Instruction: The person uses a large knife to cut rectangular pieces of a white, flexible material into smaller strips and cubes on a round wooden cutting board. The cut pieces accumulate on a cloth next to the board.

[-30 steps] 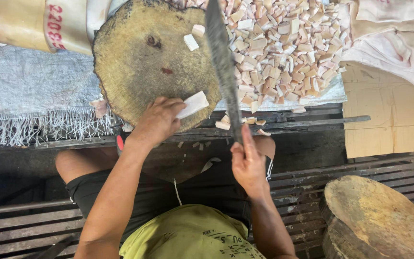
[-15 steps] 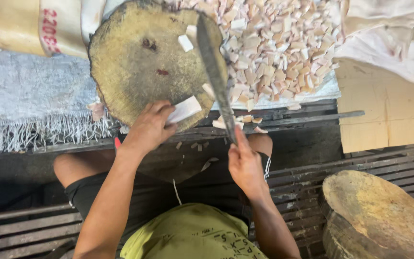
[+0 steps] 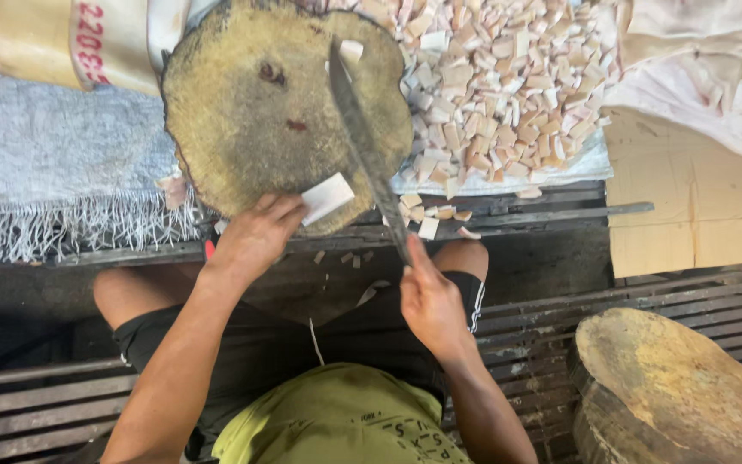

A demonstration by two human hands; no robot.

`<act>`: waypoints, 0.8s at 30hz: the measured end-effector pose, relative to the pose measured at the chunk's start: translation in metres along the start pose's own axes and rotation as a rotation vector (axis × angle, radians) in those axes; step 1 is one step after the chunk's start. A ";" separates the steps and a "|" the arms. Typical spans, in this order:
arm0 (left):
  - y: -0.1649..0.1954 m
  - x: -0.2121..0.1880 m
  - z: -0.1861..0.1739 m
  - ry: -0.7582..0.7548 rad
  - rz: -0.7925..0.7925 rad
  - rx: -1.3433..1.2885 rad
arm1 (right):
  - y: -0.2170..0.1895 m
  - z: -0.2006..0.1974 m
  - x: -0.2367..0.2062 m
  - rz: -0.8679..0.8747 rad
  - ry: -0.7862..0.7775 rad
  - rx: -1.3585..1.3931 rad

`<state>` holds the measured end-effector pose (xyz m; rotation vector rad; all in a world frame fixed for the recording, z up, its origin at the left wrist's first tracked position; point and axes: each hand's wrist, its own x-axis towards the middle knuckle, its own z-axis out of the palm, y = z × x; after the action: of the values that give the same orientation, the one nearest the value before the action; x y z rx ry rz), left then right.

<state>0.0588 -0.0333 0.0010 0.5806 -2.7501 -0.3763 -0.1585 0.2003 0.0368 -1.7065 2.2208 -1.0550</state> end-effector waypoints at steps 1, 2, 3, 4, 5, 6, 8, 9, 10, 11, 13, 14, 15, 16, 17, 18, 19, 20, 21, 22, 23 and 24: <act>-0.001 0.000 0.002 0.029 0.007 -0.002 | 0.000 -0.008 -0.004 0.039 0.029 0.044; -0.001 0.001 0.004 0.049 0.010 -0.009 | 0.000 -0.013 -0.008 0.085 0.051 0.090; -0.002 0.002 0.006 0.074 0.016 -0.012 | -0.001 -0.014 -0.010 0.103 0.131 0.144; -0.002 0.003 0.008 0.077 0.017 -0.005 | -0.002 -0.012 -0.011 0.121 0.210 0.198; -0.002 0.004 0.009 0.082 0.019 0.002 | -0.003 -0.008 -0.011 0.136 0.291 0.252; -0.002 0.005 0.011 0.089 0.020 0.011 | -0.004 -0.001 -0.009 0.002 0.245 0.144; -0.001 0.005 0.012 0.102 0.024 0.024 | -0.003 0.014 0.000 -0.271 0.153 -0.074; -0.001 0.005 0.012 0.106 0.023 0.025 | -0.004 0.017 0.001 -0.182 0.044 -0.080; -0.001 0.006 0.012 0.104 0.025 0.009 | -0.004 0.019 0.002 -0.091 -0.064 -0.085; -0.001 0.005 0.012 0.110 0.034 0.001 | -0.004 0.019 0.003 -0.007 -0.161 -0.090; -0.001 0.006 0.012 0.114 0.040 0.005 | -0.005 0.009 0.001 0.051 -0.124 -0.079; -0.001 0.008 0.012 0.117 0.047 0.020 | -0.004 0.003 0.001 0.082 -0.103 -0.075; -0.001 0.008 0.012 0.127 0.056 0.038 | -0.003 -0.004 0.002 0.077 -0.042 -0.006; -0.001 0.009 0.013 0.110 0.038 0.024 | -0.004 -0.012 0.000 0.086 0.005 0.066; -0.001 0.010 0.013 0.093 0.018 0.011 | -0.005 -0.016 -0.003 0.096 0.052 0.140; 0.000 0.011 0.013 0.083 0.003 0.004 | -0.006 -0.018 -0.004 0.042 0.135 0.166; 0.000 0.012 0.013 0.092 0.007 0.008 | -0.007 -0.016 -0.004 -0.013 0.217 0.192; 0.001 0.013 0.013 0.100 0.009 0.011 | -0.008 -0.013 -0.005 -0.068 0.296 0.219; 0.002 0.013 0.012 0.111 0.015 0.017 | -0.009 -0.006 -0.003 -0.163 0.268 0.113; 0.003 0.013 0.012 0.110 0.009 0.012 | -0.009 0.003 0.000 -0.253 0.236 0.006; 0.003 0.014 0.011 0.112 0.005 0.006 | -0.008 0.011 0.002 -0.344 0.204 -0.103; 0.004 0.014 0.011 0.115 0.002 -0.001 | -0.009 0.017 0.003 -0.218 0.068 -0.115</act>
<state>0.0418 -0.0337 -0.0045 0.5803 -2.6409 -0.3327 -0.1439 0.1897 0.0305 -2.0289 2.2138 -1.0633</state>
